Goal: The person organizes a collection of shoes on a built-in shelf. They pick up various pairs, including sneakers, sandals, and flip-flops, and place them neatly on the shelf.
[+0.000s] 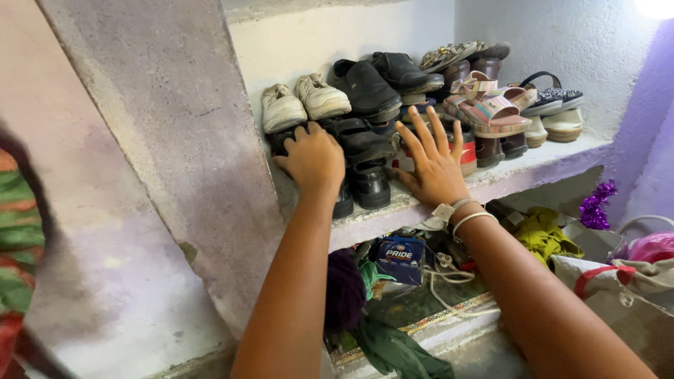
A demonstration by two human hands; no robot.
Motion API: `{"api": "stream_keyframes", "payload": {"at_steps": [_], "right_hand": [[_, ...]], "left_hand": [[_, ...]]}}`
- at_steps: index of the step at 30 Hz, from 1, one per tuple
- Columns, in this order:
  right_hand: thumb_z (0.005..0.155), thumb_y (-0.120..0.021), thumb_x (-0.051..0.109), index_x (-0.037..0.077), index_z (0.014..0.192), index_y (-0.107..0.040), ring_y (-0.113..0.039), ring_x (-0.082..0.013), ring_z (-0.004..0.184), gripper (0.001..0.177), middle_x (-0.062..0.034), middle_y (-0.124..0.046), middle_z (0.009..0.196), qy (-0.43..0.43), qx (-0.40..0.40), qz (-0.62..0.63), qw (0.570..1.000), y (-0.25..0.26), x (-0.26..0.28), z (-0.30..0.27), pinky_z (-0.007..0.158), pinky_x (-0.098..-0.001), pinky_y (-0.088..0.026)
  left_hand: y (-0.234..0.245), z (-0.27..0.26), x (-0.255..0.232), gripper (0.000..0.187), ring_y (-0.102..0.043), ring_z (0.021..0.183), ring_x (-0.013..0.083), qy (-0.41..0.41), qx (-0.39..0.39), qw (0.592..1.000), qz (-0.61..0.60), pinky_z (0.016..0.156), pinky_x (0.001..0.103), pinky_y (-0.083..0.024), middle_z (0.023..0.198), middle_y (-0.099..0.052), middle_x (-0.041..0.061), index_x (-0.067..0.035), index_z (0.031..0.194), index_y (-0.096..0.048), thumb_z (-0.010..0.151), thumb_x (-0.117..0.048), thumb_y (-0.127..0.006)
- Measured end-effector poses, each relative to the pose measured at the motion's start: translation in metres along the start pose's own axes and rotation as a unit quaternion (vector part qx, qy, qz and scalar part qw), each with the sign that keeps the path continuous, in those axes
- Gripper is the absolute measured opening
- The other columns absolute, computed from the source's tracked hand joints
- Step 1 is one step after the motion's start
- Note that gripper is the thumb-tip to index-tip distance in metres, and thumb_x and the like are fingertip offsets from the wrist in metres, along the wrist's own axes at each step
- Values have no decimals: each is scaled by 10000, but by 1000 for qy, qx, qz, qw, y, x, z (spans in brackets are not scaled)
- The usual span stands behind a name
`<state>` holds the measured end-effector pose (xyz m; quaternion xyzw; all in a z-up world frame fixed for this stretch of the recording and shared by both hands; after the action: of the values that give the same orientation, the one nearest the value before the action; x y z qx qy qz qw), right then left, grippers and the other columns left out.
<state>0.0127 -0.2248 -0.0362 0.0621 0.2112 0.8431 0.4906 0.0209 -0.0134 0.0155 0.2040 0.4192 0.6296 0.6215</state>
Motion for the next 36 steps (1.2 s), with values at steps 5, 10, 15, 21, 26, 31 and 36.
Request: {"api": "stream_keyframes", "payload": {"at_steps": [5,10,15,21,26,31,36], "right_hand": [[915,-694,197,181,1590,-379,-297,-258,1548,745,-20,-504,1575,106,49,-7,993,1,12,9,1224,-608,-191],[903,-699,196,117,1433,-521,-546,-260,1316,564,-76,-665,1310,121,46,36,991,12,24,11,1133,-539,-345],[910,-669,180,58,1183,-608,-704,-267,1016,306,-70,-736,1066,153,38,-19,987,21,33,27,966,-422,-511],[934,-661,203,71,1142,-604,-708,-301,960,252,-100,-735,1055,86,53,-9,995,38,46,18,803,-420,-537],[915,-673,226,56,1165,-603,-707,-312,1000,311,-120,-725,1139,117,13,8,993,67,53,13,814,-423,-536],[925,-648,141,66,1186,-607,-708,-308,1010,275,-120,-712,1227,102,23,0,994,82,57,-1,833,-420,-549],[894,-610,53,67,1228,-597,-704,-343,1022,335,-136,-652,1329,90,4,-12,996,94,66,-19,859,-429,-568]], "left_hand": [[5,-7,-6,561,-391,1424,397,6,5,999,-41,937,746,-466,1561,-460,141,-49,1499,-458,1049,-382,-420],[27,-25,-3,790,-217,1476,435,36,84,995,-47,891,772,-427,1640,-236,173,-153,1581,-223,925,-476,-521],[31,-43,-11,795,-720,1041,453,108,85,986,-94,736,550,-615,1530,-287,464,-293,1641,-179,950,-486,-520],[-7,-42,-10,733,-704,901,449,16,-77,997,17,659,488,-594,1336,-490,436,-168,1552,-395,937,-499,-618],[0,-52,-10,604,-687,819,457,-37,-115,993,5,655,479,-575,1237,-532,418,-285,1527,-449,966,-450,-601],[15,-75,-10,489,-673,816,436,-65,-145,987,-2,678,486,-558,1231,-553,361,-349,1466,-534,988,-437,-593],[29,-111,-10,433,-653,762,412,-97,-187,978,-7,692,494,-543,1295,-508,355,-369,1414,-574,983,-404,-604]]}}
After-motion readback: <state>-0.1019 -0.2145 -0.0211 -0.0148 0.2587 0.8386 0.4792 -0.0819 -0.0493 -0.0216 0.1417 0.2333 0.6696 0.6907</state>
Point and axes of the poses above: each hand's wrist, its own z-axis towards the middle knuckle, its own y-axis out of the back of the hand, x = y × z, the point moved 4 cm from there along z, towards the middle knuckle
